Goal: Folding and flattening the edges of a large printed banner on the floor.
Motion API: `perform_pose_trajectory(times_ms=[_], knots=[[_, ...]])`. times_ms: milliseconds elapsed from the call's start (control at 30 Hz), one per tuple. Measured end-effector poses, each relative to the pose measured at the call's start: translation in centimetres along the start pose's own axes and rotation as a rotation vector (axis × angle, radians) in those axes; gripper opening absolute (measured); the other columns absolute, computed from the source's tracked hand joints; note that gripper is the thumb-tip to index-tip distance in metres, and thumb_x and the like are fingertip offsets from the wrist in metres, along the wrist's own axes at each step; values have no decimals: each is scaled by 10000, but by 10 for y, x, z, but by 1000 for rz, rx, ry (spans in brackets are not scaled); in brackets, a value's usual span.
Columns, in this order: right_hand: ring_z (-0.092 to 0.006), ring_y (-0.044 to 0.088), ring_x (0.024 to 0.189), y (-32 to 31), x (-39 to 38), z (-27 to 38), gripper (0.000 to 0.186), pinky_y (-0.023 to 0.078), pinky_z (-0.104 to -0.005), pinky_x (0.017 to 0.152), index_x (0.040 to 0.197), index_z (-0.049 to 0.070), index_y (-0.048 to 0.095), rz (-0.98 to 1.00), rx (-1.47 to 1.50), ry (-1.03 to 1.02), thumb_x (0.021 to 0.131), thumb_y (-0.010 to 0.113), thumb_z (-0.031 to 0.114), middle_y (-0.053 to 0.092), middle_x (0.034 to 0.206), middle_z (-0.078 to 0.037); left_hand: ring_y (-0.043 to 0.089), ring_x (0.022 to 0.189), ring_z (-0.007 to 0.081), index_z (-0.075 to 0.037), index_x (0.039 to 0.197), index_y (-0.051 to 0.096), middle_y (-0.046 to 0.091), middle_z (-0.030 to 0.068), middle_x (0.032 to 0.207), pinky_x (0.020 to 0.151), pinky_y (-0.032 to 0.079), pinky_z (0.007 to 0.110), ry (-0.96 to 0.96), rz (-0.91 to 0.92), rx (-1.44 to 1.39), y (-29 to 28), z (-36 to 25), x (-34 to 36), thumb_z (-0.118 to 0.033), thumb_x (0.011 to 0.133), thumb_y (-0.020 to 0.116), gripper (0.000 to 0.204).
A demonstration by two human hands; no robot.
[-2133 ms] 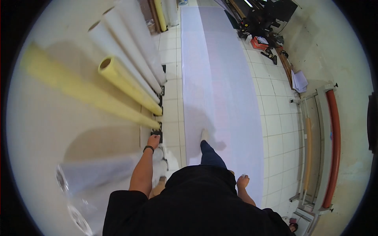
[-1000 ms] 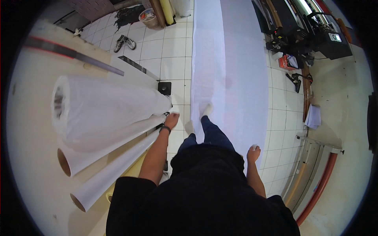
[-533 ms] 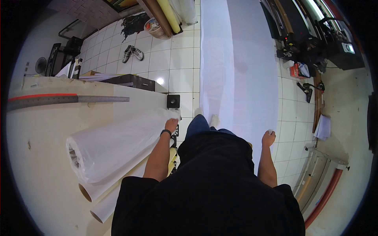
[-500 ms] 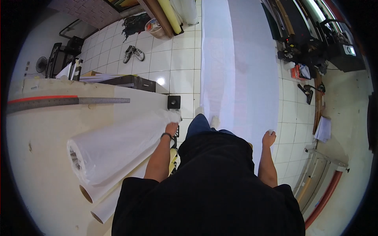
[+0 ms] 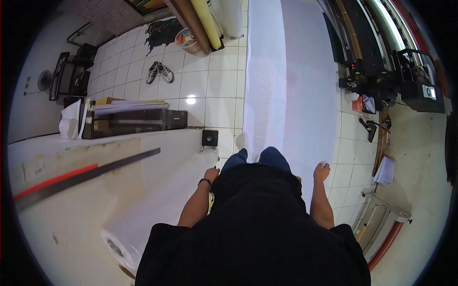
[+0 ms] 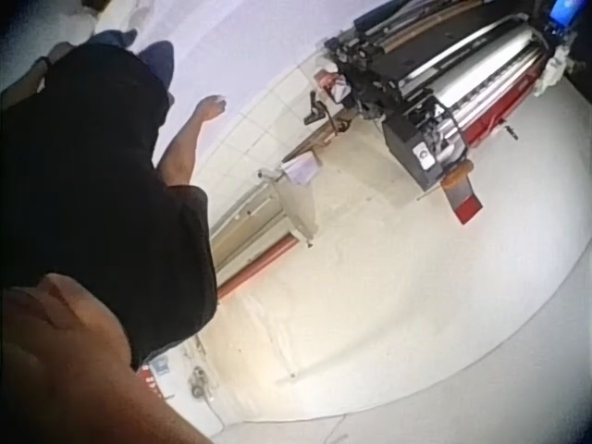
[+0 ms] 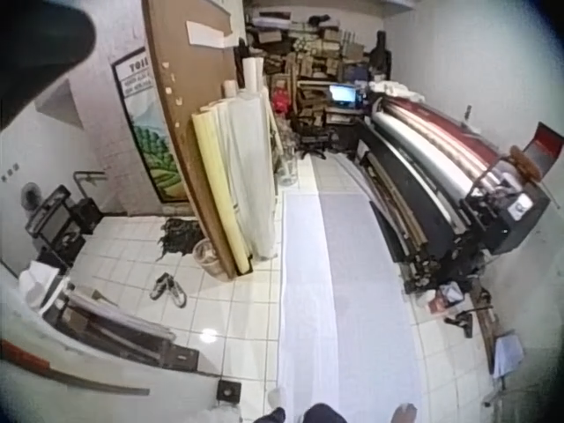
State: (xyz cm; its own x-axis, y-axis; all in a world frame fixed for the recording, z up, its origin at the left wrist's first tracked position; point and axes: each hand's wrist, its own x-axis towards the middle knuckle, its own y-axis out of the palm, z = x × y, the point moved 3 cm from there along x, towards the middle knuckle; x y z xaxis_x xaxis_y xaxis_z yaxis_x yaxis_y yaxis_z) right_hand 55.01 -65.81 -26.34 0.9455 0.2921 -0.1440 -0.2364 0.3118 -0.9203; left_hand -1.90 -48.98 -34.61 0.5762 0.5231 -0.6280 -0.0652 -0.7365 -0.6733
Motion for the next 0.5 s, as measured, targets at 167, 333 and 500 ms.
perform_pose_trajectory(times_ms=[167, 333, 500], knots=[[-423, 604, 933, -5, 13, 55, 357, 494, -489, 814, 1098, -60, 587, 50, -28, -113, 833, 619, 179, 593, 1032, -259, 662, 853, 348, -42, 837, 657, 686, 174, 864, 758, 513, 496, -48, -173, 79, -96, 41, 83, -209, 928, 487, 254], [-430, 598, 938, 15, 39, 98, 344, 489, -490, 821, 1100, -47, 597, 68, -25, -142, 833, 629, 167, 595, 1010, -257, 666, 757, 338, 26, 882, 665, 688, 208, 820, 689, 510, 422, -454, -449, -714, -192, 90, 149, -365, 907, 553, 407], [-440, 597, 958, 39, 104, 82, 386, 491, -499, 844, 1111, -43, 596, 88, -121, 16, 829, 628, 218, 602, 1044, -284, 644, 663, 213, 25, 908, 681, 679, 122, 746, 667, 510, 346, -513, -530, -994, -244, 50, 180, -364, 889, 593, 399]])
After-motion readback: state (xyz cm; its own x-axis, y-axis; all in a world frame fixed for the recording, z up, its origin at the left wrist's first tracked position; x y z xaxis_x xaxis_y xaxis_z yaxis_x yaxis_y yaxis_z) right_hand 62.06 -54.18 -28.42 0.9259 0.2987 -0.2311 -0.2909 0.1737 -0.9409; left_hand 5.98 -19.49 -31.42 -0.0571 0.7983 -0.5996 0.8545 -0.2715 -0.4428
